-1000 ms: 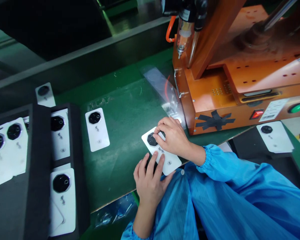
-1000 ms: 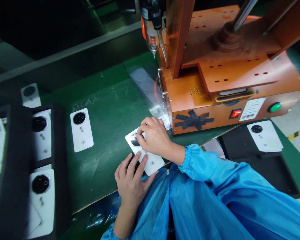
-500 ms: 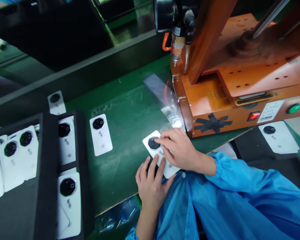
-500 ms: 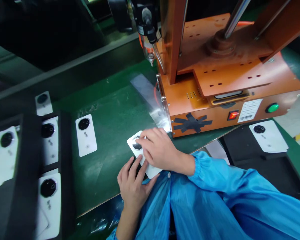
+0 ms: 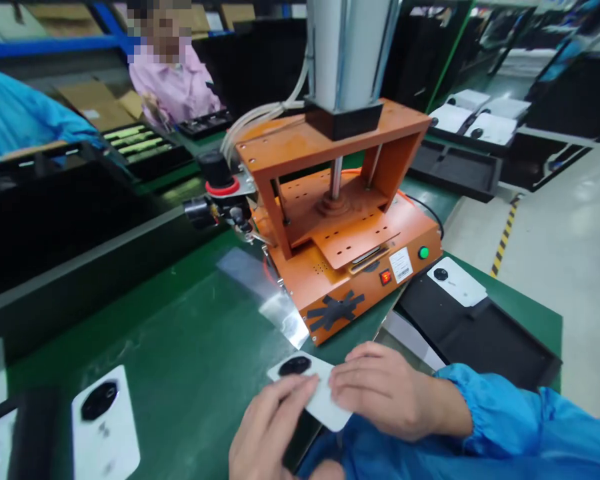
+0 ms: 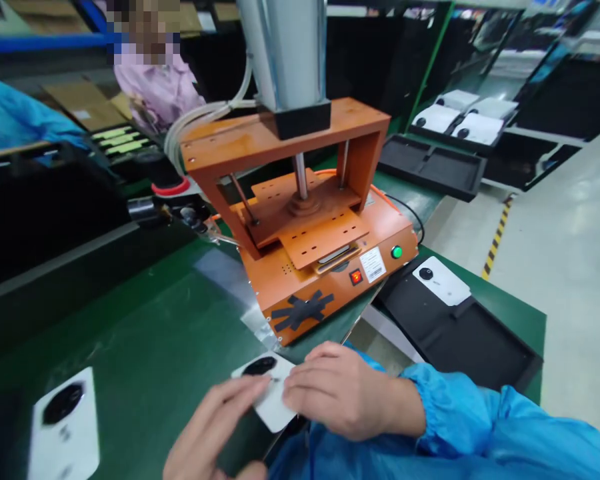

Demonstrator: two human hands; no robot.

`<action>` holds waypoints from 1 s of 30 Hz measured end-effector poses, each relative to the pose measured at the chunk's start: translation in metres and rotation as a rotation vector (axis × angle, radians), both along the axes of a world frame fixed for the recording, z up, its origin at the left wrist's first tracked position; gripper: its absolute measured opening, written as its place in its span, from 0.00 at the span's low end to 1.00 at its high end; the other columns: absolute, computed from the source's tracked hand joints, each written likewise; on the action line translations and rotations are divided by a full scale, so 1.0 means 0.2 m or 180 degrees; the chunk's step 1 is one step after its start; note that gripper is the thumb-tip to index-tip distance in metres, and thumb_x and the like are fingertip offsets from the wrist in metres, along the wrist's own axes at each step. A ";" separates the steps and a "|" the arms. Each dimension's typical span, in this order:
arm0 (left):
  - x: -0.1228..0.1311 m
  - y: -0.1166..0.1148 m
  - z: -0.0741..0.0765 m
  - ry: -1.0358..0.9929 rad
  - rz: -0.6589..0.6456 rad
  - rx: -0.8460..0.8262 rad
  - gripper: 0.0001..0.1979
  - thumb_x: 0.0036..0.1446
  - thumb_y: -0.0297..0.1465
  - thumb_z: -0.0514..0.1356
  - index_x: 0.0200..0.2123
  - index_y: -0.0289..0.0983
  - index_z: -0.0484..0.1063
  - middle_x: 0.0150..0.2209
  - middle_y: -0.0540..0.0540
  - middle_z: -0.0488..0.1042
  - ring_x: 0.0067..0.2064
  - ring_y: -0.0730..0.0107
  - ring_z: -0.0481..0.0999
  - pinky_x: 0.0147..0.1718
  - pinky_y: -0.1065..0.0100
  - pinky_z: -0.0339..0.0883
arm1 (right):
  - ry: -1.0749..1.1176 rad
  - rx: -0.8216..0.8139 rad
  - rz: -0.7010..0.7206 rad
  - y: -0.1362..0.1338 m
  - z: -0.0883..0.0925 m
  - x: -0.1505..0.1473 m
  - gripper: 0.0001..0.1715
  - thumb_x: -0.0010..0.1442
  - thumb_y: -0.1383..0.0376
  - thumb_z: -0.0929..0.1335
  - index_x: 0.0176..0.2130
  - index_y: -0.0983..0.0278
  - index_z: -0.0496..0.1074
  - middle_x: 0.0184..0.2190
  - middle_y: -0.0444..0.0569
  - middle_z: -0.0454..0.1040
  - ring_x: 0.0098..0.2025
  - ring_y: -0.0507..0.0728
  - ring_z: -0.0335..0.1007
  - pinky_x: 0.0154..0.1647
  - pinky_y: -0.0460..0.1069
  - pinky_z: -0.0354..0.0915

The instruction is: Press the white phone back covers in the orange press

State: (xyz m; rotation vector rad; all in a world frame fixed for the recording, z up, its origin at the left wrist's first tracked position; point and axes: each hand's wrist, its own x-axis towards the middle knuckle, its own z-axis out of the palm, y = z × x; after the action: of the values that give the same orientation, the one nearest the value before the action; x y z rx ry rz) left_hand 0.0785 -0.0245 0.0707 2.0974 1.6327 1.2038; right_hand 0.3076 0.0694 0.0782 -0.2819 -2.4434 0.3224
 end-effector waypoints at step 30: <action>0.20 0.78 0.23 -0.1876 -0.0196 -0.2231 0.22 0.58 0.47 0.61 0.42 0.34 0.76 0.34 0.47 0.75 0.21 0.77 0.71 0.14 0.75 0.67 | 0.0313 0.1531 -0.2149 0.09 0.17 0.68 0.16 0.64 0.69 0.70 0.50 0.54 0.77 0.39 0.50 0.82 0.43 0.58 0.79 0.39 0.56 0.72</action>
State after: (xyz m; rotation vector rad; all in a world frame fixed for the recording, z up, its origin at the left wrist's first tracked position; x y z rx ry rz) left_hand 0.1188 0.1312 0.1159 1.2091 1.4053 0.9127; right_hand 0.4445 0.0876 0.1117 -0.8124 -2.0925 -0.5210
